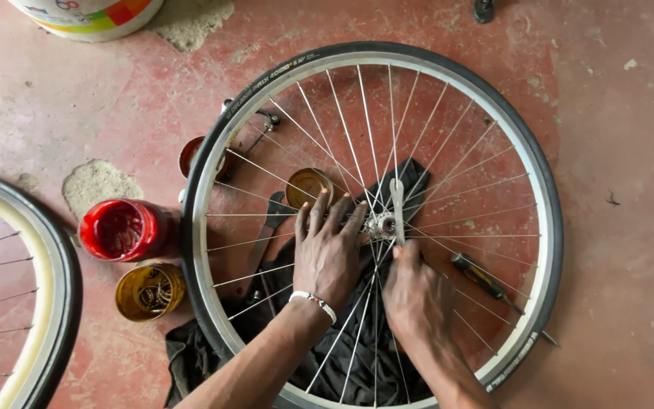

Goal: Applying grease to a bicycle wheel hub and cleaning it using a cloth and a small brush.

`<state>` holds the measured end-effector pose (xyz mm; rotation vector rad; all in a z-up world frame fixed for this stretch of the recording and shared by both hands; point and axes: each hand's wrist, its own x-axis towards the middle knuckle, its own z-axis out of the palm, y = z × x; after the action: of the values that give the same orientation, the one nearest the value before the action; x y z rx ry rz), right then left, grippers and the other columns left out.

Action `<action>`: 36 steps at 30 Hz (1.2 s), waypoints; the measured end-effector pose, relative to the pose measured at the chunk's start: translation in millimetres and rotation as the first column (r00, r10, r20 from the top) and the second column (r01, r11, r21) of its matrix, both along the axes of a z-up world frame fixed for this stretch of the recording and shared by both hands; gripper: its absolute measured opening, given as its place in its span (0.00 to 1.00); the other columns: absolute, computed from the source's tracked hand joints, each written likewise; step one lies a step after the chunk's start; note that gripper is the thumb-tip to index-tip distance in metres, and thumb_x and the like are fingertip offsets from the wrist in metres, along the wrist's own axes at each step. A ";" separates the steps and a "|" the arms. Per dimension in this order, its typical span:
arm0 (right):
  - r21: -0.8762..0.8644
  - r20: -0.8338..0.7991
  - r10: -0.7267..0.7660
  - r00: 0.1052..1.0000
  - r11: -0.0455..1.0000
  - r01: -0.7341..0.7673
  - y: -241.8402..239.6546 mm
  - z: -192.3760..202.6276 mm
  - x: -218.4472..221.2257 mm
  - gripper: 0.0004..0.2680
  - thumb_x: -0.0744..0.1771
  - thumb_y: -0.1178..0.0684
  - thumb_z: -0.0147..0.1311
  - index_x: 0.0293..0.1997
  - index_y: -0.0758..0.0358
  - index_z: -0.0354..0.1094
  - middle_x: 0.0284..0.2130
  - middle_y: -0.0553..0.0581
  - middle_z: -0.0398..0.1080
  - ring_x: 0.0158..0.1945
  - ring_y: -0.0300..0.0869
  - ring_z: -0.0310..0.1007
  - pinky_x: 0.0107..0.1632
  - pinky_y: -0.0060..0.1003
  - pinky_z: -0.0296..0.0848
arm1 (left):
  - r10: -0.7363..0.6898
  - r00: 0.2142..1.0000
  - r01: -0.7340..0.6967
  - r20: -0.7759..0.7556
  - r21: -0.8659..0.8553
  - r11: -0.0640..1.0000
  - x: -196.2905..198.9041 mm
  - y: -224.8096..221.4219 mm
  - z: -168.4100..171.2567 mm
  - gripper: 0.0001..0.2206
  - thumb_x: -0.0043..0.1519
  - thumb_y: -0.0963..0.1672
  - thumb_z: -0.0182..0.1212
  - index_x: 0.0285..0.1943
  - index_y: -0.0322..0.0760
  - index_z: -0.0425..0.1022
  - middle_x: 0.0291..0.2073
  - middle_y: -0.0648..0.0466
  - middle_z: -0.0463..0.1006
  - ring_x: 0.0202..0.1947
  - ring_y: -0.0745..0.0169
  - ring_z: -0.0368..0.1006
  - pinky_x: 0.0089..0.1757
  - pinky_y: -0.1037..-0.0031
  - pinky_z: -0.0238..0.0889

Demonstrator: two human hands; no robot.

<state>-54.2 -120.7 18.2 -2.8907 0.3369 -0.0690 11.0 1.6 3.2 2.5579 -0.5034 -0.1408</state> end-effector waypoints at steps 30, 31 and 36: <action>0.125 -0.056 0.014 0.998 0.992 -0.007 -0.5 4.8 -6.5 0.05 0.69 0.54 0.40 0.36 0.60 0.59 0.09 0.48 0.62 0.07 0.34 0.56 0.09 0.31 0.53 | 0.017 1.000 -0.017 -0.008 -0.127 0.992 6.2 -9.1 5.5 0.09 0.54 0.46 0.55 0.42 0.45 0.73 0.43 0.55 0.76 0.58 0.47 0.57 0.54 0.59 0.46; 0.114 0.045 0.048 0.998 0.992 -0.053 3.4 11.8 -5.9 0.05 0.69 0.54 0.40 0.35 0.59 0.59 0.09 0.45 0.60 0.07 0.32 0.52 0.08 0.29 0.51 | 0.036 0.999 -0.036 -0.006 -0.136 0.990 6.1 -7.1 4.2 0.10 0.53 0.45 0.54 0.43 0.45 0.73 0.42 0.55 0.77 0.58 0.46 0.57 0.55 0.58 0.45; 0.137 0.059 -0.002 0.998 0.991 -0.006 -1.1 -2.2 -5.0 0.06 0.69 0.55 0.40 0.34 0.61 0.59 0.09 0.47 0.60 0.07 0.33 0.54 0.09 0.29 0.51 | 0.031 0.999 -0.032 -0.009 -0.118 0.992 8.3 -8.6 5.3 0.11 0.54 0.47 0.54 0.44 0.45 0.74 0.43 0.55 0.76 0.58 0.47 0.57 0.54 0.59 0.46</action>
<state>-59.2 -121.8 16.0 -2.7468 0.3156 -0.1252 19.2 -7.0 8.6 2.4474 -0.4546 -0.1056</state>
